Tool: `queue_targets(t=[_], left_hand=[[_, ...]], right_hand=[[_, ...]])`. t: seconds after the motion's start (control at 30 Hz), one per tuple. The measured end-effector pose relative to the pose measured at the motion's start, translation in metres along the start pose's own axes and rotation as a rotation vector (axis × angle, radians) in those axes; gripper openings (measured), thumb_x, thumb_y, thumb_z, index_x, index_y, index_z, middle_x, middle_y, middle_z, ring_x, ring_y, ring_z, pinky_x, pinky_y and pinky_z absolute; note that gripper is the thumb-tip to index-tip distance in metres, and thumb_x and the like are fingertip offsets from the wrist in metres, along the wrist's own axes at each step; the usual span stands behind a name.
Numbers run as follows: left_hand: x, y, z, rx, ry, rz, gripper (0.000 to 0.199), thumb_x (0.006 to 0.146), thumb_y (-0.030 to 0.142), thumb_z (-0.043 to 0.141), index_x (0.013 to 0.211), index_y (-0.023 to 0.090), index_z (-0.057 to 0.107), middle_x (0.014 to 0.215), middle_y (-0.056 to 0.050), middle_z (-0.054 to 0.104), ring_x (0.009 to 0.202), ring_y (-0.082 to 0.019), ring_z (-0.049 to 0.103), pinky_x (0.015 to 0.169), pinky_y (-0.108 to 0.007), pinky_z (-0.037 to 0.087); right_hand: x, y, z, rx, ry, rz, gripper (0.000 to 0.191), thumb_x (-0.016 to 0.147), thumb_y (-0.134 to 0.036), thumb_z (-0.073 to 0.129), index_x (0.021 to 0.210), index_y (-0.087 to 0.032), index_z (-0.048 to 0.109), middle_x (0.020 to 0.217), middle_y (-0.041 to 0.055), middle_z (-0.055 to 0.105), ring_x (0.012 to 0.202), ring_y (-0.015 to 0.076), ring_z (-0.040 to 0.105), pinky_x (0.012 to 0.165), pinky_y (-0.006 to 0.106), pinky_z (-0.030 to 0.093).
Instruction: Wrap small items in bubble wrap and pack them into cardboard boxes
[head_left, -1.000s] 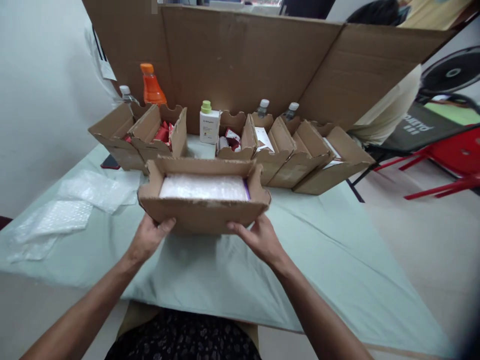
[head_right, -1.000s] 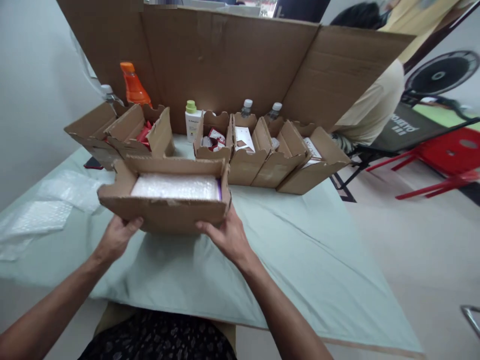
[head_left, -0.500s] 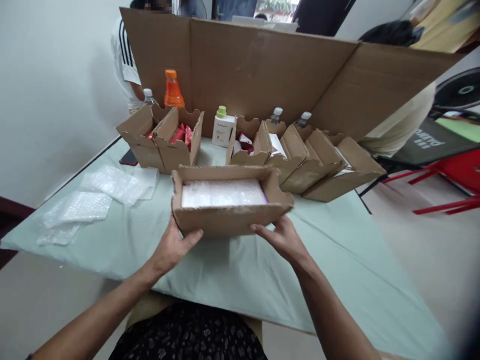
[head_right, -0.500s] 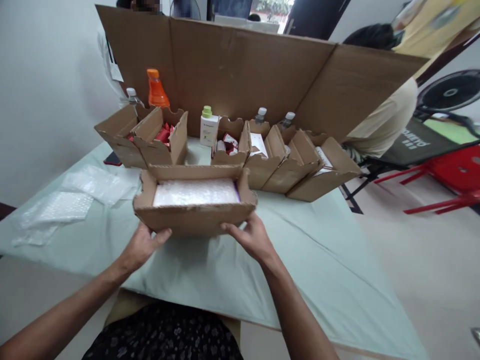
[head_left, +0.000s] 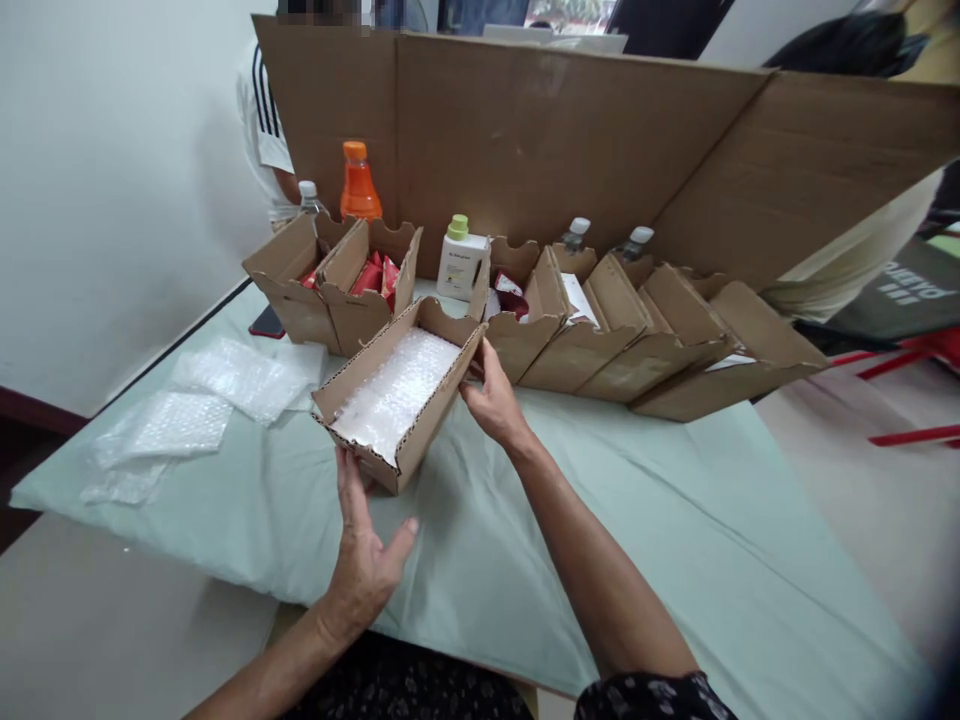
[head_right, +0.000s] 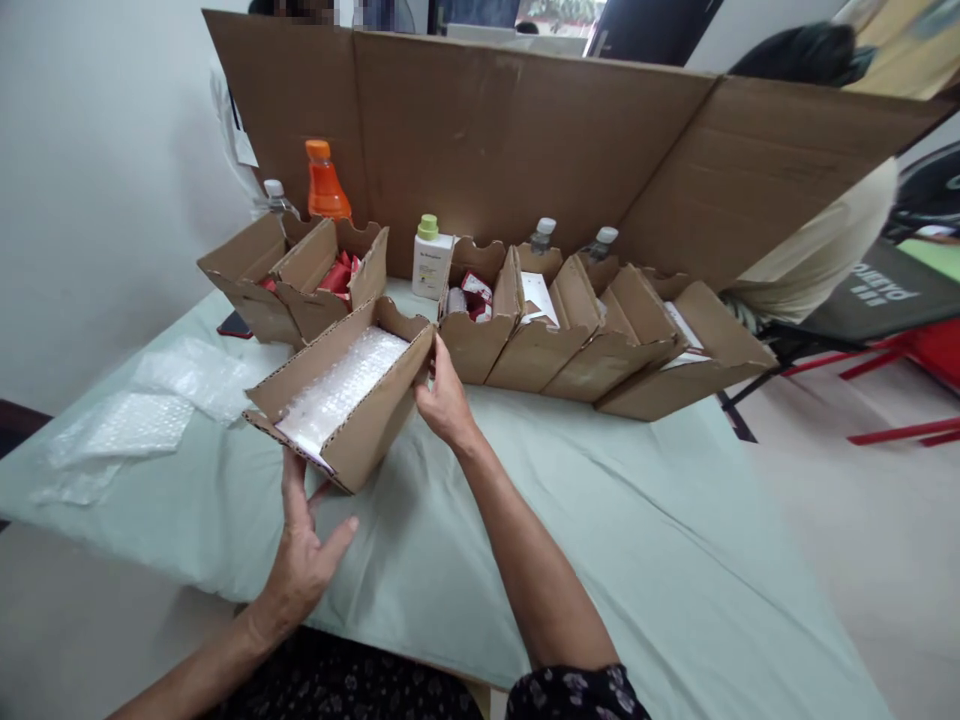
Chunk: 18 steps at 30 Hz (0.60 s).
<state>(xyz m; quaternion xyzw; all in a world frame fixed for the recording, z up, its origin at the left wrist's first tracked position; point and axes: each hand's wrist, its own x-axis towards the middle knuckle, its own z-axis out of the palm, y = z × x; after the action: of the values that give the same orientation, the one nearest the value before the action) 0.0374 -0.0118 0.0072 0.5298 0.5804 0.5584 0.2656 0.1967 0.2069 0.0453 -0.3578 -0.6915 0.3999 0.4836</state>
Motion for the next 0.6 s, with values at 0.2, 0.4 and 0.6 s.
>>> queue_targets(t=[0.2,0.4,0.6], left_hand=[[0.000,-0.003,0.022,-0.039,-0.015,-0.009,0.102,0.091,0.023,0.065,0.168,0.034,0.000,0.177,-0.010,0.002,0.163,-0.037,0.009,0.123,-0.057,0.039],[0.010,-0.009,0.040,0.007,-0.049,0.003,0.097,0.090,0.020,0.064,0.167,0.038,0.008,0.177,-0.008,0.001,0.163,-0.038,0.010,0.121,-0.061,0.038],[0.056,-0.013,0.074,0.000,-0.018,0.008,0.099,0.087,0.018,0.065,0.167,0.031,0.009,0.177,-0.012,-0.006,0.164,-0.037,0.001,0.124,-0.059,0.035]], right_hand=[[-0.006,0.006,0.024,0.047,0.158,-0.039,0.073,0.086,-0.023,0.058,0.156,-0.022,0.040,0.161,0.0136,0.045,0.148,0.0275,0.047,0.124,0.051,0.040],[-0.034,0.015,0.034,0.010,0.292,0.036,0.055,0.092,-0.025,0.054,0.147,-0.020,0.051,0.151,0.0148,0.055,0.137,0.0253,0.056,0.110,0.044,0.055],[-0.066,0.061,0.026,-0.055,0.273,0.198,0.052,0.086,-0.026,0.056,0.137,-0.019,0.059,0.138,0.0169,0.062,0.118,0.0266,0.066,0.096,0.044,0.059]])
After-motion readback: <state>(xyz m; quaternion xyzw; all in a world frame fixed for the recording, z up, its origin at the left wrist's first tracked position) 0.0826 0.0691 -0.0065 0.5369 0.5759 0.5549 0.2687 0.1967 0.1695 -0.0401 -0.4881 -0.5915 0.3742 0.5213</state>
